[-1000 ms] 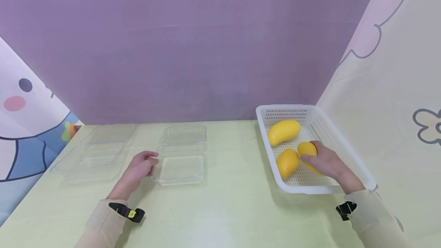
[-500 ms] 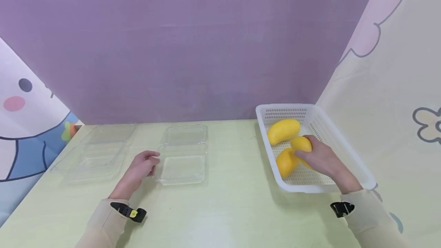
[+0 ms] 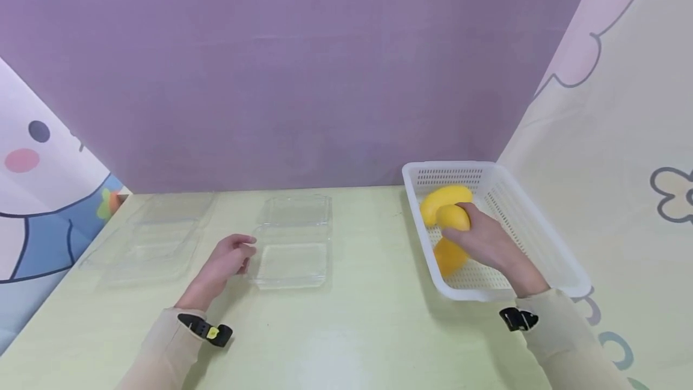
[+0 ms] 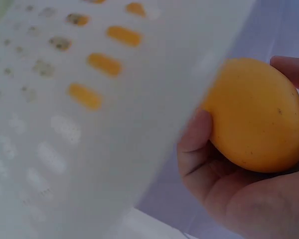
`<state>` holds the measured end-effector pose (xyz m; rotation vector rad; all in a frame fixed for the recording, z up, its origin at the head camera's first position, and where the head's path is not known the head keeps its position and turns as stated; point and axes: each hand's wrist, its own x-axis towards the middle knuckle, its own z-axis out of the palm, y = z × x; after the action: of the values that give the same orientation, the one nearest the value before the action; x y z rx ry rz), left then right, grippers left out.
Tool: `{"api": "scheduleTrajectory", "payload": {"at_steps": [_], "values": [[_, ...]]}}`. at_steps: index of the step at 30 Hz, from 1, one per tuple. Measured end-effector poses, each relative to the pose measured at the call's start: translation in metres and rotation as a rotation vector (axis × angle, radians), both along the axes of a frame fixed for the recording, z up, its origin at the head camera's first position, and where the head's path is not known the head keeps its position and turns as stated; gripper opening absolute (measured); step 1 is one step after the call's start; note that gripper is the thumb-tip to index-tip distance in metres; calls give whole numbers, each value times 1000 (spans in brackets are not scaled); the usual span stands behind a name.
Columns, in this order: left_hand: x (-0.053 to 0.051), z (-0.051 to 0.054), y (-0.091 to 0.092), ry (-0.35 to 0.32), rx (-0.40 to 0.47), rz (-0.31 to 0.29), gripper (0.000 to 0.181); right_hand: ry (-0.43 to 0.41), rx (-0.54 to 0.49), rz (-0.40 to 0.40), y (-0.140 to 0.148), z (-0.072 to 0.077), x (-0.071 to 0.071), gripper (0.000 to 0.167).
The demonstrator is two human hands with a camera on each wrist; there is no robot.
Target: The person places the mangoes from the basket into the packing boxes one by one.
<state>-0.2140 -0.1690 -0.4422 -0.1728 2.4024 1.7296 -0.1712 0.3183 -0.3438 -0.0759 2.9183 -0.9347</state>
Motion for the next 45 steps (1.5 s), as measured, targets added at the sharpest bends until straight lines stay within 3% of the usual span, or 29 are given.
{"api": "scheduleTrajectory", "payload": {"at_steps": [15, 34, 45], "values": [[-1, -3, 8, -19, 70, -2, 35, 11, -5, 11, -39, 18, -10, 70], [-1, -7, 18, -19, 102, -24, 34, 52, -18, 68, -78, 26, -18, 72], [0, -6, 26, -23, 103, -32, 34, 30, -69, 81, -96, 21, -21, 72]]}}
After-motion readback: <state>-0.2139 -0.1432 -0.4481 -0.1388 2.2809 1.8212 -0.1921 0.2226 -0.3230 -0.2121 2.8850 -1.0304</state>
